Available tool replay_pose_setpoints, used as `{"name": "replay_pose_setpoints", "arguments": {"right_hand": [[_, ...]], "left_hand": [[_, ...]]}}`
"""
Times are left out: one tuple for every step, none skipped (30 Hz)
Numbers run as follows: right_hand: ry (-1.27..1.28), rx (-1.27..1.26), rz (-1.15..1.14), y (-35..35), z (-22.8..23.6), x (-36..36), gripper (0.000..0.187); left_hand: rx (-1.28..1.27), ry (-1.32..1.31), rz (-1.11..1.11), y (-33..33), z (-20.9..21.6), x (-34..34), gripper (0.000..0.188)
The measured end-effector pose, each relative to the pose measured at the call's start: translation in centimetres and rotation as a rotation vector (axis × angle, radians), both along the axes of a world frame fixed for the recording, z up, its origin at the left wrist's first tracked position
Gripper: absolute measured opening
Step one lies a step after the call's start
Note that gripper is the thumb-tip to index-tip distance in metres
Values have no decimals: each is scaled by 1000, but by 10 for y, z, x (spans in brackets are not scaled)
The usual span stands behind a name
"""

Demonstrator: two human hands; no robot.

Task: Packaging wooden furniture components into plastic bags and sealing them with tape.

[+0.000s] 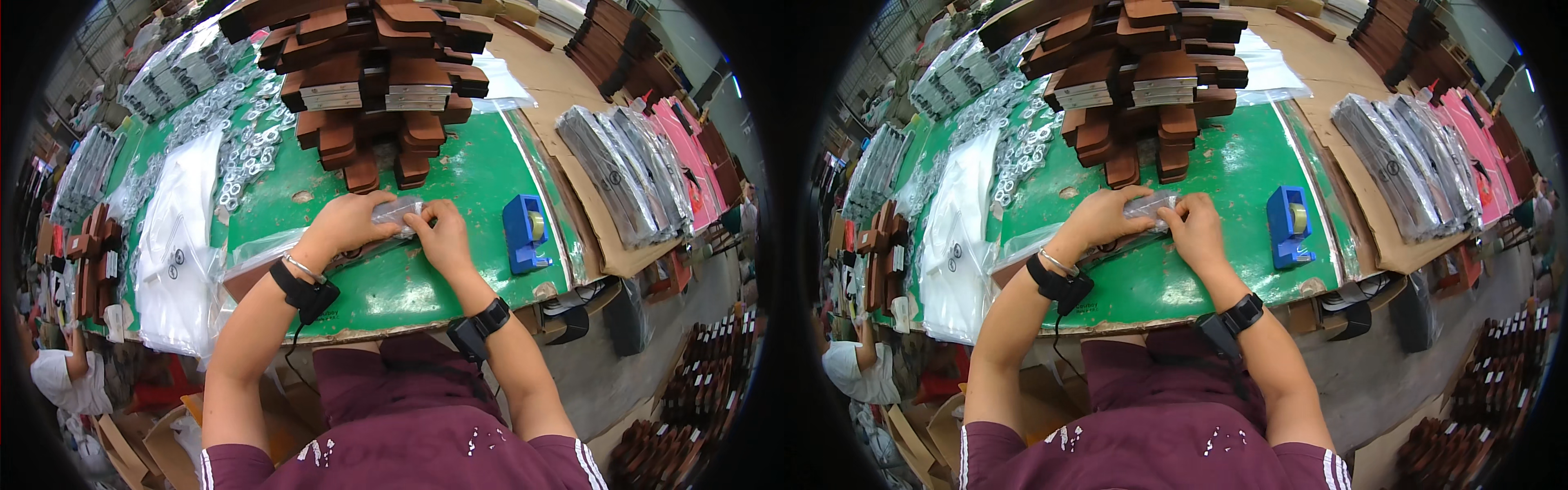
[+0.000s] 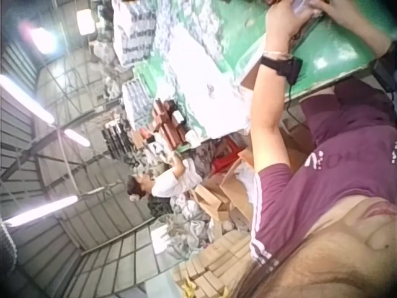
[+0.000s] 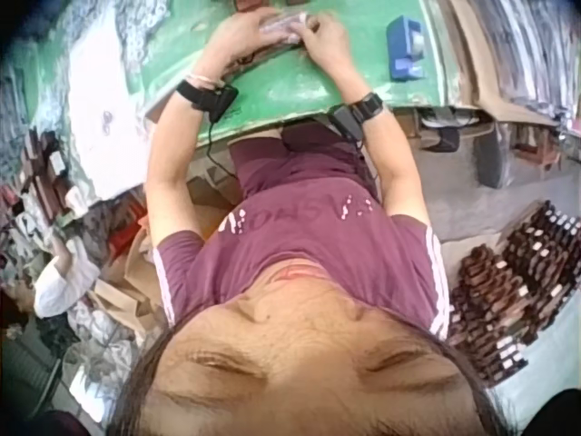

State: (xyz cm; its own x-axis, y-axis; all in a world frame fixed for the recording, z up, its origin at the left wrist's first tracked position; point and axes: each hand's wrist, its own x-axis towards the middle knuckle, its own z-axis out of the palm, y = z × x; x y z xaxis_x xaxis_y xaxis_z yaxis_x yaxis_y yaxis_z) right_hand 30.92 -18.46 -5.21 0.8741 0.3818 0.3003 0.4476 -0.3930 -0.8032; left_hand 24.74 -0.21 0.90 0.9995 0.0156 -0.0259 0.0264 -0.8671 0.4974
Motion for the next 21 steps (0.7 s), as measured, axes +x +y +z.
{"name": "replay_pose_setpoints", "arguments": {"right_hand": [[-33, 71, 19, 0, -5, 2, 29], [-65, 141, 39, -1, -10, 5, 27], [-63, 140, 39, -2, -14, 7, 27], [-17, 225, 60, -4, -17, 10, 26], [29, 309, 80, -5, -21, 11, 24], [30, 309, 82, -5, -23, 10, 24], [77, 316, 67, -5, -25, 10, 22], [124, 324, 52, -5, -26, 9, 21], [124, 321, 51, -6, -28, 8, 21], [439, 517, 88, -6, -30, 8, 20], [757, 709, 124, -7, -32, 8, 19], [760, 707, 126, -7, -27, 5, 19], [838, 761, 103, -7, -21, 4, 18], [916, 815, 79, -7, -15, 2, 17], [915, 816, 78, -7, -9, 1, 17], [929, 804, 67, -7, -4, 0, 17], [942, 792, 55, -6, -2, -1, 17], [942, 793, 52, -6, -2, 0, 17], [935, 789, 73, -6, -2, 0, 19], [928, 783, 95, -6, -3, 1, 22], [929, 784, 95, -5, -4, 1, 22]], "left_hand": [[16, -5, 0, 0, -2, 0, 58], [15, -5, -1, 1, -3, 2, 58], [15, -19, -13, 1, -1, 3, 58], [14, -34, -24, 2, -1, 4, 57], [13, -32, -23, 1, -2, 3, 57], [25, -35, -28, 1, -3, 3, 57], [37, -37, -34, 0, -4, 3, 57], [37, -37, -33, 1, -5, 2, 57], [33, -34, -27, 0, -4, 2, 57], [29, -32, -22, -2, -3, 2, 58], [27, -33, -24, -3, -2, 2, 58], [14, -26, -16, -3, -1, 1, 58], [2, -20, -8, -3, 0, 1, 57], [1, -18, -6, -2, -3, 1, 57], [-3, -20, -10, 0, -3, 3, 57], [-7, -21, -14, 1, -4, 4, 57], [-6, -21, -16, 3, -5, 4, 57], [-3, -2, -10, 2, -4, 4, 57], [0, 17, -4, 2, -4, 4, 58], [0, 19, -6, 2, -6, 4, 58], [4, -1, -20, 3, -7, 5, 58]]}}
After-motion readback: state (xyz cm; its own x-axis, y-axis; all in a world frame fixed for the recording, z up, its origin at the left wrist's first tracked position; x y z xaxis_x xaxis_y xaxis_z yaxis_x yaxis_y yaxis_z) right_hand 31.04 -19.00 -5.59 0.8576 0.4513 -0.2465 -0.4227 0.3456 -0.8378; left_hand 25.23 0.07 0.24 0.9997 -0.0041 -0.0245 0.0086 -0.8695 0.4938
